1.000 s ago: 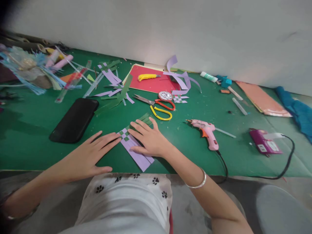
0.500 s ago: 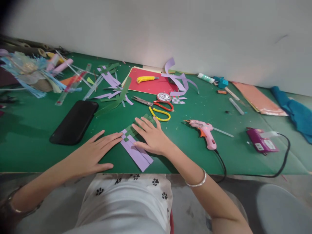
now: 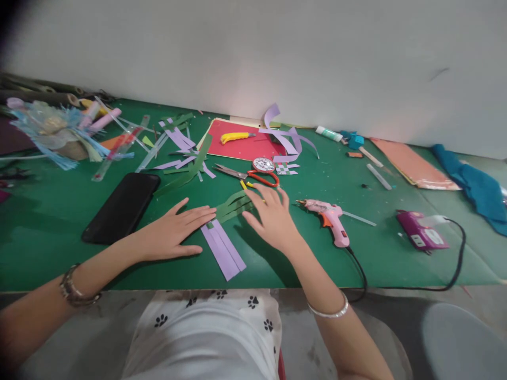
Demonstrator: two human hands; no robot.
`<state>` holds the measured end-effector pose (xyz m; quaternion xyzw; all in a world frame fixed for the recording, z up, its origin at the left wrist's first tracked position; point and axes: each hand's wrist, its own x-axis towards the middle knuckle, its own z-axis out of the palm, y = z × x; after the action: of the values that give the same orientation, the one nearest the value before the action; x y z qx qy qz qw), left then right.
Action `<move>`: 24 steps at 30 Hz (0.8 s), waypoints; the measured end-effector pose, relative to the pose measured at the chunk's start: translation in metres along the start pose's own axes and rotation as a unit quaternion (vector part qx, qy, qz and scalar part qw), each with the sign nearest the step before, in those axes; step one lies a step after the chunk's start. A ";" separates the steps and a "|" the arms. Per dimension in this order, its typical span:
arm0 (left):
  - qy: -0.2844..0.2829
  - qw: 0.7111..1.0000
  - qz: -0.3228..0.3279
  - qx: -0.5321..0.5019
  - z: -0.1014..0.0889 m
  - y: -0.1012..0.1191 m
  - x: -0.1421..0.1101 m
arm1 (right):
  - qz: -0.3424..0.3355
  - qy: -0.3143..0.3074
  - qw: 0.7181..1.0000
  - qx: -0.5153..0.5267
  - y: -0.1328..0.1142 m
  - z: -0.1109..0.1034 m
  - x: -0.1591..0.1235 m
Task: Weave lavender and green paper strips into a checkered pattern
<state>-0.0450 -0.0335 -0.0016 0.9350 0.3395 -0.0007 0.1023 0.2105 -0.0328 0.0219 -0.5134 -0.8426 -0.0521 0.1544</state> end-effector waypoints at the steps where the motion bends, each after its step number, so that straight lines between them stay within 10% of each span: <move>1: 0.004 1.000 0.005 -0.004 0.000 -0.002 0.001 | 0.028 0.027 0.999 -0.003 0.007 -0.002 -0.004; 8: 0.001 0.999 0.033 0.017 0.003 -0.006 0.002 | 0.273 0.172 0.936 -0.144 0.061 -0.023 -0.055; 13: 0.012 0.999 0.038 0.024 0.003 0.000 -0.013 | 0.306 0.198 0.923 -0.126 0.065 -0.025 -0.079; 17: 0.018 1.000 0.015 0.021 0.007 0.005 -0.026 | 0.228 0.179 0.957 0.001 0.040 -0.018 -0.065; 24: 0.006 1.000 0.013 0.012 0.008 0.004 -0.028 | -0.056 -0.066 0.989 0.117 -0.018 0.003 0.000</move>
<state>-0.0633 -0.0559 -0.0070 0.9406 0.3279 0.0022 0.0886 0.1940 -0.0400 0.0201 -0.4464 -0.8786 0.0722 0.1538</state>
